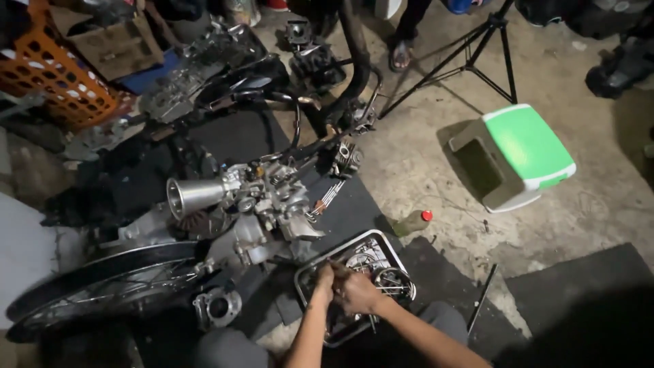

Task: Cleaning and organizing motorcycle engine parts into a tray

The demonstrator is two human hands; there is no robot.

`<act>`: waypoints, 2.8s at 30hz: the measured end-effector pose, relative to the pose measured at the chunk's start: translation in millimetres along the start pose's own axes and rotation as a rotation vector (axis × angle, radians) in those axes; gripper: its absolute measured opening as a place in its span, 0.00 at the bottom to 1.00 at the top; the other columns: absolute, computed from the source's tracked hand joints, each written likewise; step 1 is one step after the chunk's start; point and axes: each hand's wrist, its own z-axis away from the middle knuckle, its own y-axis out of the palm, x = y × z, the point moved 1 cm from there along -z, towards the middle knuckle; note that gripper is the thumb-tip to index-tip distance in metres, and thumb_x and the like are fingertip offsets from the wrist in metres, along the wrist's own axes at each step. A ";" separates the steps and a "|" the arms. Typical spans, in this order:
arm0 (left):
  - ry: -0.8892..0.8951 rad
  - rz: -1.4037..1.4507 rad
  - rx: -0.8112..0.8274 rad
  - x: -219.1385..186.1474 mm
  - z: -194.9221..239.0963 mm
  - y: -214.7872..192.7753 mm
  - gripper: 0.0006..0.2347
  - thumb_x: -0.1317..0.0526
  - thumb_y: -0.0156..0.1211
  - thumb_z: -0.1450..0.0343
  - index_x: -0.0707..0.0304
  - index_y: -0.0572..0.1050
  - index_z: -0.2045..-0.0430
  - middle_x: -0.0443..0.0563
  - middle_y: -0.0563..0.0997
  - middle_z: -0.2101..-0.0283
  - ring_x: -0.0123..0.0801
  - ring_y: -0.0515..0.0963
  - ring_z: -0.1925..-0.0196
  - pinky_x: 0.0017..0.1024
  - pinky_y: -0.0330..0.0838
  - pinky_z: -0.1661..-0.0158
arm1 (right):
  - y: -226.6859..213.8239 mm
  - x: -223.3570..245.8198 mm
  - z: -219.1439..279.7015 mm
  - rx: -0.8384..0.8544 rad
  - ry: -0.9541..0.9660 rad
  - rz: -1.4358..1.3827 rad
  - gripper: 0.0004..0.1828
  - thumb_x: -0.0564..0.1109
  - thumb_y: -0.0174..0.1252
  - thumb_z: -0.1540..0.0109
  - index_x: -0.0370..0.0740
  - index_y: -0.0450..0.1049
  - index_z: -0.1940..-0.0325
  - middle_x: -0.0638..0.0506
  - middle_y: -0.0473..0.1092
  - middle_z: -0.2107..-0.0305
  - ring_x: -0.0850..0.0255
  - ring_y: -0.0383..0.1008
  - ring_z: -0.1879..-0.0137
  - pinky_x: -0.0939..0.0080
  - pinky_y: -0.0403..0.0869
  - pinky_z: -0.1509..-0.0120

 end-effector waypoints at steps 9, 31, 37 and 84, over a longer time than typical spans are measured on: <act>-0.104 -0.056 0.128 1.4 6.0 45.8 0.38 0.28 0.49 0.38 0.58 0.76 0.45 0.57 0.72 0.36 0.47 0.65 0.33 0.54 0.57 0.37 | -20.1 -3.0 -2.5 -0.458 0.559 -0.133 0.30 0.52 0.39 0.31 0.32 0.60 0.29 0.39 0.66 0.35 0.47 0.66 0.31 0.50 0.59 0.26; -0.036 -0.213 0.277 2.1 -33.8 52.0 0.17 0.47 0.56 0.27 0.61 0.84 0.69 0.47 0.81 0.69 0.31 0.76 0.68 0.26 0.69 0.64 | -36.2 40.1 -38.3 -0.587 0.689 -0.462 0.21 0.41 0.48 0.40 0.33 0.74 0.45 0.47 0.68 0.55 0.57 0.65 0.56 0.60 0.66 0.54; -0.020 -0.009 0.322 -1.7 0.2 61.2 0.13 0.57 0.68 0.32 0.66 0.81 0.59 0.51 0.81 0.57 0.33 0.79 0.54 0.29 0.72 0.51 | 67.2 -53.8 -19.2 -0.279 0.664 0.010 0.28 0.50 0.30 0.28 0.42 0.62 0.28 0.44 0.64 0.33 0.47 0.60 0.26 0.40 0.48 0.19; -0.131 0.312 0.785 -66.8 -4.4 79.4 0.19 0.43 0.47 0.24 0.47 0.76 0.46 0.40 0.73 0.33 0.29 0.67 0.32 0.31 0.53 0.34 | -5.7 -93.8 -72.4 -0.511 0.601 0.214 0.20 0.52 0.46 0.28 0.42 0.79 0.63 0.44 0.76 0.65 0.45 0.75 0.55 0.44 0.64 0.39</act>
